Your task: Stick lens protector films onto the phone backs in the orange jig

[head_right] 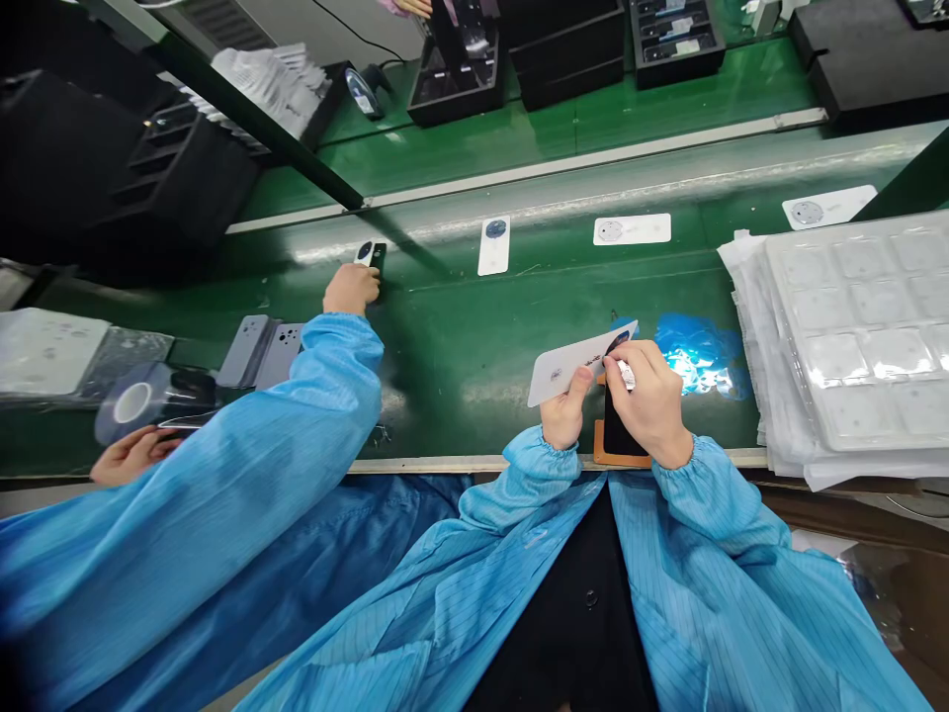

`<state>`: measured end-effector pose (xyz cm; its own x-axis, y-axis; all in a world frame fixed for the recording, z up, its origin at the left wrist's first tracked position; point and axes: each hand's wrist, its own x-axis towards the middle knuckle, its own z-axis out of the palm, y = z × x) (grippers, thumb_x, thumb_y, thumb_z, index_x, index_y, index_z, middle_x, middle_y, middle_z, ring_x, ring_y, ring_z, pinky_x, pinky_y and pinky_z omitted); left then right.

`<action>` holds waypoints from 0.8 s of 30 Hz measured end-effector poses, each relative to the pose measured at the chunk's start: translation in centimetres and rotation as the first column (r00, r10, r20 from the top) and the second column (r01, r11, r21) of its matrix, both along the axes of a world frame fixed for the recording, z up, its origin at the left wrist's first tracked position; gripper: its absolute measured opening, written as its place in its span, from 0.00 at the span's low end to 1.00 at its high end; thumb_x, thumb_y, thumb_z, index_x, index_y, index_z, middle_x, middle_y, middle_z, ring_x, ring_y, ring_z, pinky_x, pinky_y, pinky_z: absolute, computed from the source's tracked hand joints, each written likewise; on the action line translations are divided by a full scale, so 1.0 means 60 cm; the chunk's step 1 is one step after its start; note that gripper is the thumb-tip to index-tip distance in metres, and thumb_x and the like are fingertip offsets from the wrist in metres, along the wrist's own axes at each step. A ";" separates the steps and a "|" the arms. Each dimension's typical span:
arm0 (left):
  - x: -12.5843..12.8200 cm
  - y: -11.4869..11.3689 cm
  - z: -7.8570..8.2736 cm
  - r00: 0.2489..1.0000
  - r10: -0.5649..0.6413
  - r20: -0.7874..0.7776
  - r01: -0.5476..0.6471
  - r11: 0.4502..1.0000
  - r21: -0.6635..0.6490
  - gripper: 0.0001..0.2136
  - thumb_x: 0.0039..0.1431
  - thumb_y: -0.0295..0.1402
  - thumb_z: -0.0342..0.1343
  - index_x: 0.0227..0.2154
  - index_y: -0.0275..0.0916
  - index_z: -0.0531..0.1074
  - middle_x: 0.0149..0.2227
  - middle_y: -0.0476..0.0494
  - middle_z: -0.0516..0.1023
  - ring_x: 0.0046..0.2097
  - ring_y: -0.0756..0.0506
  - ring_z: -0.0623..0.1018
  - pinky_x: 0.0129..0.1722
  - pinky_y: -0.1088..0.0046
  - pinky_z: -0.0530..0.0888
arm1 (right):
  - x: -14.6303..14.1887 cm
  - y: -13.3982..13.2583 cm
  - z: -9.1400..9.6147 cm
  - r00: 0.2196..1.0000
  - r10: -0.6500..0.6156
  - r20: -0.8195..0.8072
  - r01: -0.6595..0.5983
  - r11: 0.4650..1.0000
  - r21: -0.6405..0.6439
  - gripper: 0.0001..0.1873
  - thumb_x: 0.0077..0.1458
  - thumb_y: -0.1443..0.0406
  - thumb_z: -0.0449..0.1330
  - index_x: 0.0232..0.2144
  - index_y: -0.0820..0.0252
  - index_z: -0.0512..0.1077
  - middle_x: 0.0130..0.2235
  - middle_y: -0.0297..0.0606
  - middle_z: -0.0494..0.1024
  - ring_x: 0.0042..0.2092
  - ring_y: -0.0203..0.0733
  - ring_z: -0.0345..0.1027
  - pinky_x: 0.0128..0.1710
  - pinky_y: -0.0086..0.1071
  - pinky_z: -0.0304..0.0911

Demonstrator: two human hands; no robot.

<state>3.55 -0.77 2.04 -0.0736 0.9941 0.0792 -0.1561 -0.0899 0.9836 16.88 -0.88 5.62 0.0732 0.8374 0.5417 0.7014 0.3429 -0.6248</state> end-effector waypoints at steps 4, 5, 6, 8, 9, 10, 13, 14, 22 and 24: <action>0.000 -0.001 -0.006 1.000 0.006 -0.010 -0.006 1.000 0.017 0.22 0.62 0.53 0.63 0.48 0.40 0.83 0.48 0.40 0.85 0.51 0.38 0.84 0.57 0.61 0.79 | 0.002 0.001 0.002 1.000 0.013 -0.004 -0.013 1.000 -0.002 0.08 0.67 0.64 0.57 0.35 0.55 0.73 0.38 0.41 0.81 0.41 0.44 0.76 0.41 0.38 0.72; 0.001 -0.002 -0.007 1.000 0.012 -0.011 -0.012 1.000 0.016 0.22 0.62 0.53 0.63 0.47 0.40 0.84 0.47 0.40 0.85 0.51 0.38 0.84 0.57 0.62 0.79 | 0.002 0.001 0.003 1.000 0.018 -0.010 -0.018 1.000 0.000 0.07 0.67 0.64 0.58 0.35 0.54 0.73 0.38 0.41 0.81 0.41 0.44 0.76 0.41 0.38 0.72; 0.001 -0.002 -0.009 1.000 0.019 -0.008 -0.019 1.000 0.015 0.22 0.62 0.53 0.63 0.47 0.40 0.84 0.47 0.40 0.86 0.51 0.38 0.84 0.57 0.62 0.79 | 0.002 0.002 0.003 1.000 0.023 -0.017 -0.023 1.000 0.007 0.07 0.67 0.63 0.58 0.35 0.54 0.73 0.38 0.41 0.81 0.41 0.44 0.77 0.41 0.38 0.73; 0.001 -0.001 -0.011 0.999 0.034 0.001 -0.034 0.999 0.012 0.21 0.62 0.52 0.63 0.47 0.41 0.84 0.47 0.41 0.86 0.51 0.38 0.84 0.56 0.61 0.79 | 0.003 0.002 0.002 0.999 0.030 -0.026 -0.029 0.999 0.022 0.06 0.67 0.64 0.58 0.35 0.55 0.73 0.38 0.41 0.81 0.41 0.44 0.77 0.41 0.38 0.73; 0.001 -0.001 -0.012 0.999 0.038 0.004 -0.038 0.999 0.012 0.21 0.62 0.52 0.63 0.47 0.41 0.84 0.47 0.41 0.86 0.51 0.38 0.84 0.56 0.61 0.79 | 0.003 0.002 0.002 0.999 0.030 -0.027 -0.029 0.999 0.024 0.06 0.66 0.64 0.58 0.35 0.55 0.73 0.38 0.41 0.82 0.41 0.44 0.77 0.41 0.38 0.73; 0.001 -0.001 -0.013 0.999 0.042 0.006 -0.042 0.999 0.012 0.21 0.62 0.52 0.63 0.47 0.41 0.84 0.46 0.41 0.86 0.50 0.38 0.84 0.56 0.61 0.79 | 0.002 0.002 0.001 0.999 0.029 -0.024 -0.029 0.999 0.019 0.06 0.66 0.65 0.57 0.35 0.55 0.73 0.39 0.41 0.82 0.41 0.44 0.77 0.41 0.38 0.73; 0.001 -0.002 -0.014 0.999 0.035 -0.005 -0.035 0.999 0.016 0.21 0.62 0.52 0.63 0.46 0.40 0.84 0.45 0.41 0.86 0.49 0.38 0.84 0.58 0.60 0.79 | 0.001 0.002 -0.001 1.000 0.015 -0.010 -0.015 1.000 -0.009 0.06 0.66 0.65 0.57 0.35 0.54 0.73 0.39 0.41 0.82 0.42 0.45 0.77 0.42 0.39 0.73; 0.001 -0.004 -0.014 1.000 0.027 -0.015 -0.027 0.999 0.021 0.21 0.63 0.52 0.62 0.46 0.41 0.84 0.46 0.41 0.85 0.51 0.38 0.84 0.59 0.60 0.78 | 0.000 0.002 -0.002 1.000 0.013 -0.010 -0.013 1.000 -0.006 0.06 0.66 0.65 0.57 0.35 0.54 0.73 0.39 0.41 0.82 0.42 0.45 0.77 0.41 0.39 0.73; 0.013 -0.022 -0.007 0.996 0.010 -0.093 -0.003 0.998 0.069 0.20 0.67 0.50 0.59 0.53 0.44 0.82 0.55 0.41 0.82 0.59 0.36 0.80 0.65 0.54 0.74 | -0.006 0.010 -0.010 0.999 -0.053 0.003 0.053 0.999 0.010 0.06 0.65 0.66 0.56 0.37 0.54 0.73 0.41 0.43 0.81 0.45 0.46 0.78 0.46 0.40 0.74; 0.015 -0.025 -0.006 0.996 0.015 -0.092 -0.008 0.997 0.077 0.21 0.66 0.51 0.59 0.54 0.44 0.81 0.55 0.41 0.82 0.59 0.35 0.80 0.65 0.53 0.74 | -0.010 0.011 -0.011 0.998 -0.062 -0.016 0.062 0.998 0.005 0.06 0.64 0.66 0.56 0.37 0.54 0.73 0.42 0.43 0.81 0.45 0.46 0.77 0.46 0.41 0.73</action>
<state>4.46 -2.29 1.69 -0.0739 0.9840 0.1620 -0.0638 -0.1668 0.9839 16.29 -0.23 4.94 0.1334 0.8282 0.5443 0.7111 0.3025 -0.6347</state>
